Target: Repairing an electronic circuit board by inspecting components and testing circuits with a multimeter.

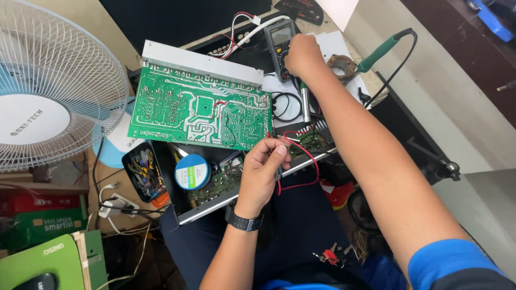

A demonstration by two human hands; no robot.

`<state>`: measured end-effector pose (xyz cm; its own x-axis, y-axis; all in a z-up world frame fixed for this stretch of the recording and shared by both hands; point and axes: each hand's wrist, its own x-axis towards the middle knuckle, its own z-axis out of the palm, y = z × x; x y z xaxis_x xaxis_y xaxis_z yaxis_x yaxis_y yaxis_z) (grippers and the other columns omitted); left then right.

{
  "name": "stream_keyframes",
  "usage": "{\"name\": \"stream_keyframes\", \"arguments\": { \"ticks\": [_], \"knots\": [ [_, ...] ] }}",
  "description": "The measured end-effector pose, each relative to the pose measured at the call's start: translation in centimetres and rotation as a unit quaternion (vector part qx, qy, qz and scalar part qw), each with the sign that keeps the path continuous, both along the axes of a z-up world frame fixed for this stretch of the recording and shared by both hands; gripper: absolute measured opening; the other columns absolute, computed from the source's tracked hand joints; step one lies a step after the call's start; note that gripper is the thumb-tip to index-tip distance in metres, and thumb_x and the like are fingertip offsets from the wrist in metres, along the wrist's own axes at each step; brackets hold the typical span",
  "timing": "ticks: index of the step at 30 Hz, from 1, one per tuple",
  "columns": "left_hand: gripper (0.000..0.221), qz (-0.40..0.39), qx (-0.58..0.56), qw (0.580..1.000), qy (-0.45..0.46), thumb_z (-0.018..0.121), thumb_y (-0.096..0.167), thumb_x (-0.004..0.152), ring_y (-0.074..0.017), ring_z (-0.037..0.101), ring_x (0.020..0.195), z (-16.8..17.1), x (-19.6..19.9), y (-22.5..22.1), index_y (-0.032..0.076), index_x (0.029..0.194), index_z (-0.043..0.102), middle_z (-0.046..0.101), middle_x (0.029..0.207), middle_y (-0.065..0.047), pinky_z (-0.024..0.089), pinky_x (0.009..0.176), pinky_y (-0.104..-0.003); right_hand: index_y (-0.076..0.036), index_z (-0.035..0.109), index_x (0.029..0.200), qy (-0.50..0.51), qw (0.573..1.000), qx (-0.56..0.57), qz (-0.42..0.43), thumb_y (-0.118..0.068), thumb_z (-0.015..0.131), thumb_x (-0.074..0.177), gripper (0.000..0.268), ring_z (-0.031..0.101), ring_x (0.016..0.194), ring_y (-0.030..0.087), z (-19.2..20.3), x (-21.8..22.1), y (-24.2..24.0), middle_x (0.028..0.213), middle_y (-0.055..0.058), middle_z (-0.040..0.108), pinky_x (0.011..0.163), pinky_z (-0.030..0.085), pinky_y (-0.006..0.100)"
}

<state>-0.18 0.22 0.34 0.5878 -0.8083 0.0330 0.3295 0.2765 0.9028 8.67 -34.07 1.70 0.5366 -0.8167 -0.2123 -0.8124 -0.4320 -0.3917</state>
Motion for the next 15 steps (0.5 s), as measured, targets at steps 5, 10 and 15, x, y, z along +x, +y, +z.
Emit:
{"name": "stream_keyframes", "arguments": {
  "ticks": [5,10,15],
  "knots": [
    [0.015,0.001,0.003,1.0,-0.002,0.074,0.021,0.113,-0.0137,0.07,0.09,-0.01,0.0,0.0,0.006,0.114,0.075,0.076,0.123,-0.008,0.062,0.078,-0.031,-0.003,0.071,0.107,-0.002,1.0,0.011,0.007,-0.002,0.062,0.105,0.008,0.065,0.067,0.036,-0.22,0.03,-0.31,0.138,0.026,0.061,0.054,0.053,0.044],
    [0.015,-0.005,0.006,1.0,-0.014,0.074,0.022,0.114,-0.013,0.069,0.088,-0.13,0.09,0.04,0.008,0.114,0.075,0.075,0.12,-0.009,0.063,0.078,-0.029,-0.003,0.072,0.106,-0.005,1.0,0.013,0.008,-0.001,0.064,0.103,0.008,0.066,0.065,0.036,0.07,-0.04,-0.23,0.14,0.027,0.061,0.054,0.054,0.045],
    [0.015,-0.009,0.005,1.0,-0.012,0.074,0.023,0.114,-0.0128,0.069,0.087,-0.13,0.13,0.06,0.007,0.114,0.075,0.074,0.118,-0.009,0.062,0.077,-0.029,-0.004,0.067,0.093,0.01,1.0,0.011,0.013,-0.003,0.066,0.106,0.013,0.055,0.056,0.031,0.37,0.01,-0.24,0.126,0.024,0.064,0.048,0.047,0.043]
  ]
}}
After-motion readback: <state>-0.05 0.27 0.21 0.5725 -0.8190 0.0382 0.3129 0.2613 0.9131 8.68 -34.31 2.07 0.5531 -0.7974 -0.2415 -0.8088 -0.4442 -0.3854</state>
